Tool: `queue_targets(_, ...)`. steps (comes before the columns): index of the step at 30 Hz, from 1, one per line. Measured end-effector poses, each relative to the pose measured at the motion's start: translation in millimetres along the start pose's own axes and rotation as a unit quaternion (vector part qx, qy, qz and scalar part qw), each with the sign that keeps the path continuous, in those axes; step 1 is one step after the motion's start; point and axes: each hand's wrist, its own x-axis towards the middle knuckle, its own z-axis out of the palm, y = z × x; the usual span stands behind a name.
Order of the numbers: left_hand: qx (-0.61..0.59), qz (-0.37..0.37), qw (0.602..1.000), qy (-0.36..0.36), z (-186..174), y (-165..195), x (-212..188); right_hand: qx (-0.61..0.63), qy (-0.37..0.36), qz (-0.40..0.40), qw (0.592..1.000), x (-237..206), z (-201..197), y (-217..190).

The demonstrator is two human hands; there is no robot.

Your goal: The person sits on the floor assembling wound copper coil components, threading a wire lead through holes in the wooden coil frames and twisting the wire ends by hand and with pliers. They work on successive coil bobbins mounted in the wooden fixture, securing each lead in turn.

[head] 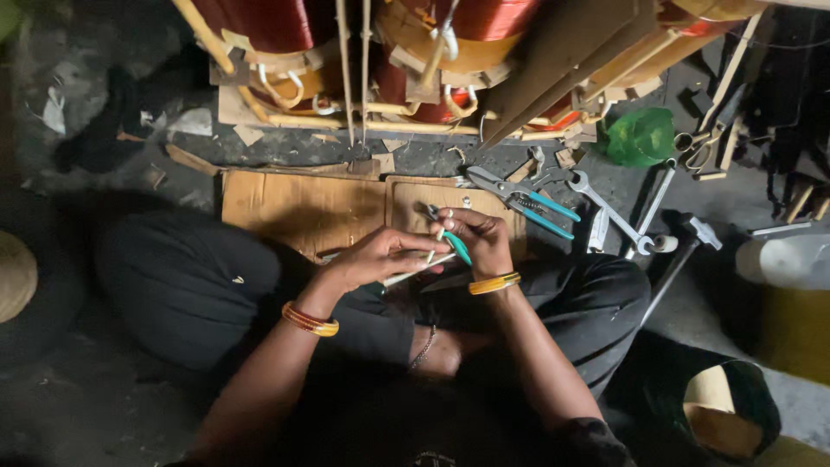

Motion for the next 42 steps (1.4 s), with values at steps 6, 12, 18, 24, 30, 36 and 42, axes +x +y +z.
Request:
queue_targets(6,-0.05,-0.006,0.963,0.264,0,-8,30,-0.077,0.029,-0.005,0.997,6,-27,-4)
queue_targets(12,-0.233,-0.042,0.937,0.257,17,-17,55,-0.137,-0.043,-0.043,0.989,1,-25,-15)
queue_targets(18,-0.125,-0.046,0.948,0.288,8,-28,43,-0.088,-0.055,0.097,0.99,-9,-11,-6)
queue_targets(24,-0.067,-0.015,0.949,0.309,13,-25,46,-0.042,-0.076,0.03,0.996,-5,-6,11)
queue_targets(30,-0.078,-0.046,0.943,0.32,18,-21,47,-0.011,-0.058,0.114,0.992,-8,-8,14)
queue_targets(36,-0.124,-0.053,0.937,0.322,20,-19,45,-0.005,-0.074,0.099,0.992,-6,-7,15)
queue_targets(42,-0.082,-0.019,0.942,0.325,22,-19,48,0.053,-0.087,0.15,0.983,-4,-13,23)
